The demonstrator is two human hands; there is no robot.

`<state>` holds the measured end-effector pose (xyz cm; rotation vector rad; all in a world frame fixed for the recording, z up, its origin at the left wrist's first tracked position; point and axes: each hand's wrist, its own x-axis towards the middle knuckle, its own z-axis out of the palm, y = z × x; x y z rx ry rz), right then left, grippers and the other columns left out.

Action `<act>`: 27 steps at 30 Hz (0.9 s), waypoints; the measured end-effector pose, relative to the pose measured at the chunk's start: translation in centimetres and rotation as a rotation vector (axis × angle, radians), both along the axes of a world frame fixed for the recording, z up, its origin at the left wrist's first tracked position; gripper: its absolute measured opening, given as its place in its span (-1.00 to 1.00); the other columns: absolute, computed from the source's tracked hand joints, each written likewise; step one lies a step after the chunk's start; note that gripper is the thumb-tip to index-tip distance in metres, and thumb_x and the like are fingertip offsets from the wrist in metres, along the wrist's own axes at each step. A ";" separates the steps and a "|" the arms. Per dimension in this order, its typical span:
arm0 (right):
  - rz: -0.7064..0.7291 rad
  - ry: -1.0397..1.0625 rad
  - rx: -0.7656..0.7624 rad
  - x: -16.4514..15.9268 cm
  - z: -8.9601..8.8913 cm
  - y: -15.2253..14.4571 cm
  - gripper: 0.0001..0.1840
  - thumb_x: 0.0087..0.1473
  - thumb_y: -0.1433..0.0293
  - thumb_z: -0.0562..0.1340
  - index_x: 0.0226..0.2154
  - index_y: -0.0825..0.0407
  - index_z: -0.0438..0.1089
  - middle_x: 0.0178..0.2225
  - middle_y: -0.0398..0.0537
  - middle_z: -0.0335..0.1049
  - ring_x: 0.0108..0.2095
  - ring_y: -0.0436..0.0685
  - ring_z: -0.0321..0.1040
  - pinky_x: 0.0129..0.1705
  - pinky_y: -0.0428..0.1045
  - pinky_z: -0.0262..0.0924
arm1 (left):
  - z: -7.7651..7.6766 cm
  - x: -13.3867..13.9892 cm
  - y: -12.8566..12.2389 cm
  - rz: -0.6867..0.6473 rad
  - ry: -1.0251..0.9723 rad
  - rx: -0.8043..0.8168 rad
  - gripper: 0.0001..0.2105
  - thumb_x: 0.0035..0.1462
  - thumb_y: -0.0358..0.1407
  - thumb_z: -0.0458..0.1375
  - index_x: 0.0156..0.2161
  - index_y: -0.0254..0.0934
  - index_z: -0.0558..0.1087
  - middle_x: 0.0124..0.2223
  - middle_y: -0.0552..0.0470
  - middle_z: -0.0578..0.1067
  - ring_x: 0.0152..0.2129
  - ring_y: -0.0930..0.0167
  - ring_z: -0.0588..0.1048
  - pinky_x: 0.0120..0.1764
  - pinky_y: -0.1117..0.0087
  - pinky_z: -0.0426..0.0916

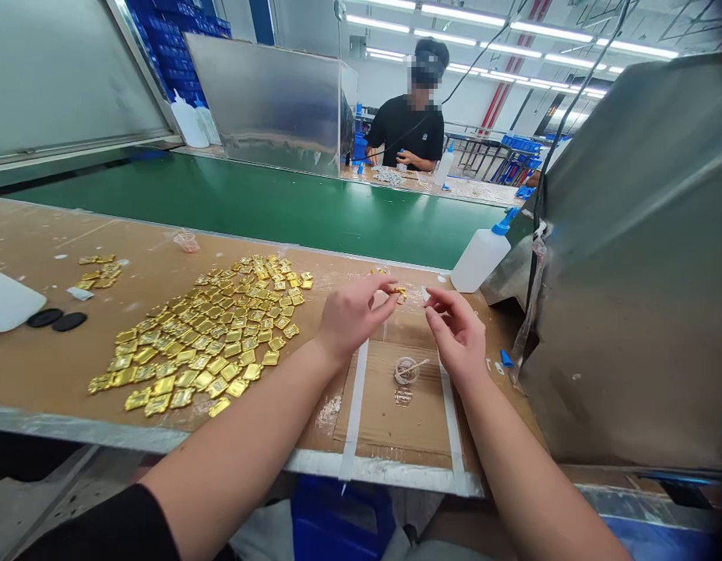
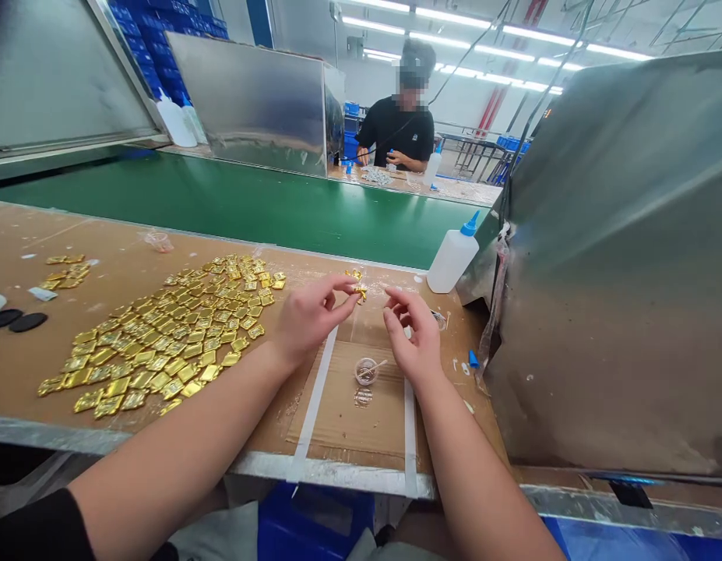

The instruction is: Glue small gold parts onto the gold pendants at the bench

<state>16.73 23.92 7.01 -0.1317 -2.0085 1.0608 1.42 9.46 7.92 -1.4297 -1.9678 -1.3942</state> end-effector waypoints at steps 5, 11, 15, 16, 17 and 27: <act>0.007 -0.069 0.202 0.5 0.5 0.4 -0.80 0.36 0.36 0.19 -0.26 0.02 0.51 -0.36 -0.06 0.44 -0.38 0.08 0.32 -0.35 0.03 0.16 | -1.6 -3.0 0.7 0.029 -0.381 -0.372 -0.82 0.24 -0.25 0.26 -0.08 -0.12 0.65 -0.19 0.07 0.69 -0.37 0.37 0.60 -0.28 0.36 0.43; 0.009 -0.054 0.235 0.3 0.1 0.6 -0.80 0.36 0.35 0.17 -0.22 0.01 0.51 -0.37 -0.07 0.44 -0.40 0.08 0.29 -0.35 0.02 0.15 | -2.0 -4.3 0.7 0.259 -0.281 -0.402 -0.66 0.25 -0.24 0.21 0.11 -0.16 0.57 0.03 -0.07 0.63 -0.17 0.26 0.58 -0.11 0.27 0.42; -0.018 -0.066 0.268 0.3 0.1 0.8 -0.79 0.35 0.34 0.16 -0.25 0.02 0.50 -0.39 -0.07 0.42 -0.38 0.09 0.31 -0.32 0.02 0.16 | -2.1 -4.2 0.6 0.226 -0.239 -0.411 -0.68 0.35 -0.18 0.08 0.04 -0.28 0.57 -0.14 -0.08 0.64 -0.27 0.32 0.55 -0.15 0.33 0.41; -0.021 -0.075 0.290 0.4 0.2 0.7 -0.79 0.34 0.35 0.16 -0.28 0.02 0.49 -0.42 -0.09 0.39 -0.40 0.09 0.30 -0.32 0.02 0.15 | -2.2 -4.1 0.7 0.187 -0.229 -0.437 -0.70 0.35 -0.15 0.09 -0.08 -0.27 0.61 -0.23 -0.04 0.64 -0.32 0.34 0.55 -0.18 0.35 0.41; -0.024 -0.078 0.312 0.6 0.2 0.7 -0.78 0.34 0.35 0.16 -0.30 0.01 0.48 -0.45 -0.11 0.36 -0.42 0.09 0.29 -0.33 0.02 0.15 | -2.3 -3.9 0.7 0.150 -0.219 -0.466 -0.70 0.34 -0.13 0.10 -0.18 -0.26 0.62 -0.30 0.00 0.63 -0.36 0.35 0.54 -0.22 0.38 0.41; -0.036 0.100 0.367 1.0 -0.5 0.5 -0.83 0.31 0.37 0.19 -0.31 0.01 0.46 -0.45 -0.10 0.38 -0.48 0.09 0.31 -0.41 0.01 0.16 | -1.0 -2.0 0.7 0.194 -0.041 -0.582 -0.74 0.36 -0.26 0.10 0.00 -0.23 0.60 0.05 -0.03 0.63 -0.04 0.34 0.57 0.01 0.40 0.42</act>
